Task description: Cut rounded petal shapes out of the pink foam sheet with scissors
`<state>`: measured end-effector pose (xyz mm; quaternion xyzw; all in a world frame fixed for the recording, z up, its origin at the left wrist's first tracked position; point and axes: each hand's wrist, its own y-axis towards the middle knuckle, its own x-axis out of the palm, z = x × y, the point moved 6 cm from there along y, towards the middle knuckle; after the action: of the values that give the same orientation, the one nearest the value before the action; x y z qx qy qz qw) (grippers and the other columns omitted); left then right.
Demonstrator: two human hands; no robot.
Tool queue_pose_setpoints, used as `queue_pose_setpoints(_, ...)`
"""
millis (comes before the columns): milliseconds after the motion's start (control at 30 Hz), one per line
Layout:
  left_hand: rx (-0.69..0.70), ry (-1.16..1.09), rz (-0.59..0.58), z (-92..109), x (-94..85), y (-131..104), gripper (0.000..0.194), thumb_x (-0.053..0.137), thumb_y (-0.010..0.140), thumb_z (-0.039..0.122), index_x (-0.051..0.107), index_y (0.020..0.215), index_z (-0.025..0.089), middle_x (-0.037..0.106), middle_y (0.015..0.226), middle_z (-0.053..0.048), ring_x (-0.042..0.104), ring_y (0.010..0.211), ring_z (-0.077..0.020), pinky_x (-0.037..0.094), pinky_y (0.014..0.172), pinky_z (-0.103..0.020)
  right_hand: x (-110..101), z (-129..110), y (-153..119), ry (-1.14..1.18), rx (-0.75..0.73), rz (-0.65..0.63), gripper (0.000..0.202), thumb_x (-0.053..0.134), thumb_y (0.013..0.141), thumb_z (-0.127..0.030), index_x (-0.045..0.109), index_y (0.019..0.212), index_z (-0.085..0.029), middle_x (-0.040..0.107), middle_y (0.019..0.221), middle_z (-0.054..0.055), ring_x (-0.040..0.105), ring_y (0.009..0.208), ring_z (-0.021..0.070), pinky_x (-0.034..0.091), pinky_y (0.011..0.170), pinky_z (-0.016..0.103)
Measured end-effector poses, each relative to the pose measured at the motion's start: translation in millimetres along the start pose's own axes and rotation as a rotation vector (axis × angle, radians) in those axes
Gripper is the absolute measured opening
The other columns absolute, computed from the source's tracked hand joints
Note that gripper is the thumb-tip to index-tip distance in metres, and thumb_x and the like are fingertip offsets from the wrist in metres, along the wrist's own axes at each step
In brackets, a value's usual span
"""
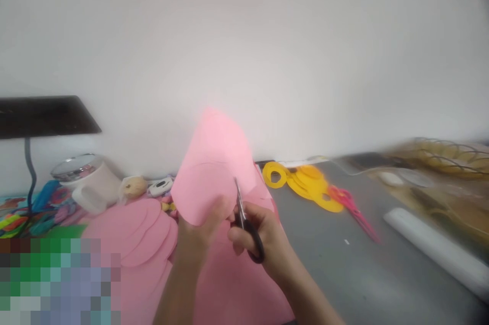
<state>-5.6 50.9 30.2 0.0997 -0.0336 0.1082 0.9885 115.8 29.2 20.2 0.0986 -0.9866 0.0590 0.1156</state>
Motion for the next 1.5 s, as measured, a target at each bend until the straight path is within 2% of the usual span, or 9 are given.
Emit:
queue_pose_setpoints(100,-0.01,0.022,0.021,0.8,-1.6,0.6,0.023,0.073,0.066,0.039,0.06,0.066,0.02,0.06,0.058,-0.001,0.062,0.06,-0.0202,0.056,0.057,-0.035,0.5,-3.5,1.4,-0.005,-0.026,0.004,0.015,0.072,0.063,-0.023,0.059,0.068,-0.018,0.051,0.051,-0.006,0.044,0.046,0.0096,0.032,0.045,0.022)
queue_pose_setpoints(200,-0.026,0.076,0.061,3.9,-4.9,-1.3,0.021,0.075,0.064,0.034,0.062,0.073,0.02,0.065,0.067,-0.002,0.064,0.065,-0.0201,0.055,0.06,-0.033,-0.7,-7.6,2.2,0.011,-0.057,-0.004,0.024,0.078,0.059,-0.026,0.057,0.063,-0.018,0.048,0.053,-0.006,0.039,0.05,0.009,0.031,0.046,0.022)
queue_pose_setpoints(500,-0.049,0.097,0.014,13.1,-1.2,-6.0,0.029,0.072,0.066,0.035,0.064,0.089,0.019,0.068,0.082,-0.005,0.064,0.076,-0.0223,0.051,0.063,-0.033,-1.5,-7.6,2.9,0.031,-0.067,-0.032,0.037,0.085,0.055,-0.036,0.054,0.062,-0.02,0.046,0.057,-0.006,0.037,0.052,0.0095,0.032,0.049,0.024)
queue_pose_setpoints(667,-0.055,0.093,0.002,13.1,-1.4,-6.2,0.025,0.073,0.065,0.036,0.062,0.08,0.019,0.068,0.082,-0.006,0.065,0.077,-0.0234,0.052,0.063,-0.034,-2.4,-8.4,2.1,0.01,-0.064,-0.024,0.038,0.085,0.056,-0.036,0.052,0.063,-0.02,0.045,0.055,-0.007,0.035,0.051,0.0094,0.029,0.048,0.023)
queue_pose_setpoints(833,-0.064,0.123,-0.003,15.9,-1.5,-7.5,0.034,0.071,0.066,0.036,0.067,0.095,0.018,0.069,0.085,-0.007,0.065,0.078,-0.0243,0.052,0.065,-0.035,-3.2,-7.1,1.6,-0.017,-0.031,-0.011,0.04,0.086,0.055,-0.036,0.051,0.062,-0.019,0.046,0.055,-0.006,0.035,0.052,0.0089,0.029,0.048,0.024)
queue_pose_setpoints(1033,-0.045,0.106,-0.009,18.1,-1.2,-7.7,0.028,0.07,0.067,0.035,0.066,0.091,0.02,0.066,0.077,-0.004,0.063,0.07,-0.0205,0.051,0.062,-0.033,-5.6,-4.5,1.9,-0.033,-0.073,-0.01,0.034,0.083,0.059,-0.036,0.055,0.064,-0.019,0.049,0.056,-0.005,0.039,0.052,0.0097,0.032,0.049,0.024)
queue_pose_setpoints(1200,-0.052,0.092,0.002,13.8,-4.1,-6.1,0.024,0.072,0.065,0.035,0.063,0.083,0.02,0.062,0.07,-0.002,0.06,0.064,-0.0189,0.049,0.058,-0.032,-4.2,-6.4,1.0,-0.058,-0.06,0.005,0.023,0.078,0.061,-0.026,0.056,0.062,-0.019,0.048,0.053,-0.006,0.037,0.051,0.0094,0.03,0.048,0.024)
queue_pose_setpoints(1400,-0.016,0.081,-0.01,20.4,-1.5,-6.6,0.016,0.068,0.068,0.029,0.056,0.063,0.022,0.052,0.053,0.004,0.054,0.054,-0.0143,0.046,0.056,-0.03,-3.4,-4.8,0.5,-0.04,-0.008,0.027,0.014,0.069,0.06,-0.014,0.056,0.059,-0.018,0.045,0.052,-0.007,0.036,0.049,0.008,0.029,0.047,0.021)
queue_pose_setpoints(1500,0.008,0.065,-0.004,21.3,-1.0,-5.9,0.014,0.068,0.068,0.029,0.056,0.066,0.022,0.052,0.054,0.004,0.055,0.054,-0.0146,0.046,0.055,-0.029,-3.2,-4.1,0.4,-0.025,-0.002,0.019,0.014,0.068,0.059,-0.013,0.055,0.058,-0.018,0.047,0.052,-0.006,0.038,0.049,0.0079,0.032,0.047,0.021)
